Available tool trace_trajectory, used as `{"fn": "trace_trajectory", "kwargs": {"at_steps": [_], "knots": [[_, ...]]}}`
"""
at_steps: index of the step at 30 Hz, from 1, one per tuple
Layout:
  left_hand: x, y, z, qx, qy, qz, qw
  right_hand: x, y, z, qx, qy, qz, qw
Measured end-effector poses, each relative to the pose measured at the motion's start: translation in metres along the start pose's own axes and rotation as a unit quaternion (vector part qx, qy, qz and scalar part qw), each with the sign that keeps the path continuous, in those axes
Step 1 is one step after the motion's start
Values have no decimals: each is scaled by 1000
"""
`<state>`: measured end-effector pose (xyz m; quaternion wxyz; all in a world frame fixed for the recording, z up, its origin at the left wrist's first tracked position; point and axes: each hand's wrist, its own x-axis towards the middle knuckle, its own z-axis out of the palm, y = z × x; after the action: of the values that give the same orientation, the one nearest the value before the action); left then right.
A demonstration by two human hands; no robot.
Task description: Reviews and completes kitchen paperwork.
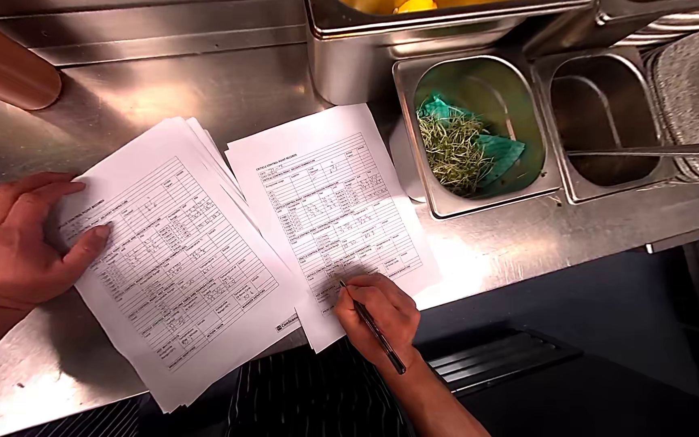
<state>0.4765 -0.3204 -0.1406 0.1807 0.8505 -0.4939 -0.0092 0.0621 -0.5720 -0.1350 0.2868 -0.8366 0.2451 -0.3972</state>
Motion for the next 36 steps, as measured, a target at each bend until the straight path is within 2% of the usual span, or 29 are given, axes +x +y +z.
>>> {"fn": "trace_trajectory", "kwargs": {"at_steps": [6, 10, 15, 19, 24, 29, 33, 36], "knots": [[-4, -8, 5, 6, 9, -12, 1000, 0, -1, -1, -3, 5, 7, 1000], [2, 7, -2, -2, 6, -6, 1000, 1, -1, -1, -7, 9, 10, 1000], [-3, 1, 1, 1, 13, -8, 1000, 1, -1, 0, -2, 7, 8, 1000], [4, 11, -3, -6, 8, 1, 1000, 1, -2, 0, -12, 15, 20, 1000], [0, 3, 1, -3, 8, -5, 1000, 0, -1, -1, -5, 18, 17, 1000], [1, 7, -1, 4, 3, -10, 1000, 5, 4, -14, 27, 29, 88, 995], [8, 31, -11, -1, -3, -3, 1000, 5, 10, -14, 5, 8, 37, 999], [8, 28, -10, 2, -1, 0, 1000, 4, 10, -11, -12, 14, 15, 1000]]}}
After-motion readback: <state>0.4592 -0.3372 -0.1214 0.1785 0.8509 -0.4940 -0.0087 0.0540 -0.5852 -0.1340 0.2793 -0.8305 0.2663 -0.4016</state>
